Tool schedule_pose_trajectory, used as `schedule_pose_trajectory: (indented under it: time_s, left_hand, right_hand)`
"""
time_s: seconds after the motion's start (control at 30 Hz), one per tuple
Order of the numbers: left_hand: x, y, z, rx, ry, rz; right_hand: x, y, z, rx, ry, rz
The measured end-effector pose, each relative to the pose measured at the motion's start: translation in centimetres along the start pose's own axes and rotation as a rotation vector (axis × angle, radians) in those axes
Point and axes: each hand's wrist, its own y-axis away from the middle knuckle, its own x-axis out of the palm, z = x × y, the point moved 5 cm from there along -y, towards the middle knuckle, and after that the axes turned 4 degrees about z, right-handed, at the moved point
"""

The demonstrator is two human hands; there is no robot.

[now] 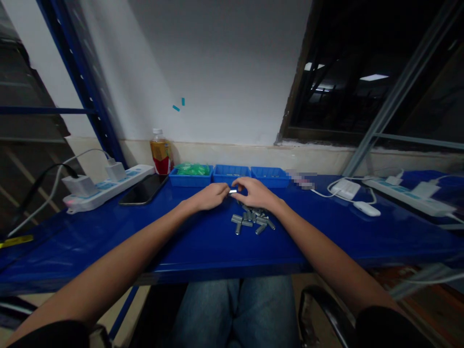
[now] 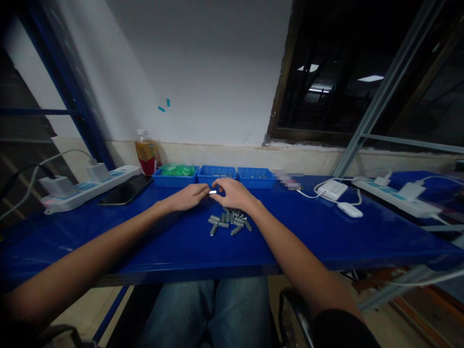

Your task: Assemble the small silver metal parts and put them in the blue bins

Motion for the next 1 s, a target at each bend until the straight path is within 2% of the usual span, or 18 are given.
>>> schedule_pose_trajectory:
  time_s: [0.13, 0.23, 0.3, 0.37, 0.47, 0.57, 0.7, 0.83, 1.0]
  left_hand:
    - [-0.7, -0.3, 0.8, -0.027, 0.169, -0.065]
    - [-0.4, -0.4, 0.9, -0.033, 0.218, -0.094]
    - [0.1, -0.3, 0.5, 0.020, 0.121, -0.093]
    - [1.0, -0.2, -0.2, 0.107, -0.045, -0.040]
    - [2.4, 0.1, -0.5, 0.162, -0.232, 0.065]
    - [2.6, 0.1, -0.1, 0.114, -0.296, 0.082]
    - [1.7, -0.3, 1.1, -0.017, -0.242, -0.030]
    - [0.7, -0.4, 1.4, -0.083, -0.084, -0.135]
    - [0.9, -0.5, 1.4, -0.081, 0.144, -0.177]
  right_hand:
    - [-0.4, -0.2, 1.4, -0.039, 0.104, -0.055]
    - [-1.3, -0.8, 0.8, 0.028, 0.176, -0.139]
    - [-2.2, -1.3, -0.5, 0.136, 0.215, -0.231]
    - [-2.7, -1.7, -2.1, 0.254, 0.264, -0.302]
    - [-2.4, -1.8, -3.7, 0.323, 0.321, -0.277]
    - [-1.3, -1.1, -3.9, 0.277, 0.277, -0.169]
    - [0.1, -0.2, -1.9, 0.114, 0.131, -0.047]
    - [0.8, -0.5, 0.2, 0.000, 0.130, -0.032]
    - [0.8, -0.6, 1.0, -0.034, 0.192, -0.050]
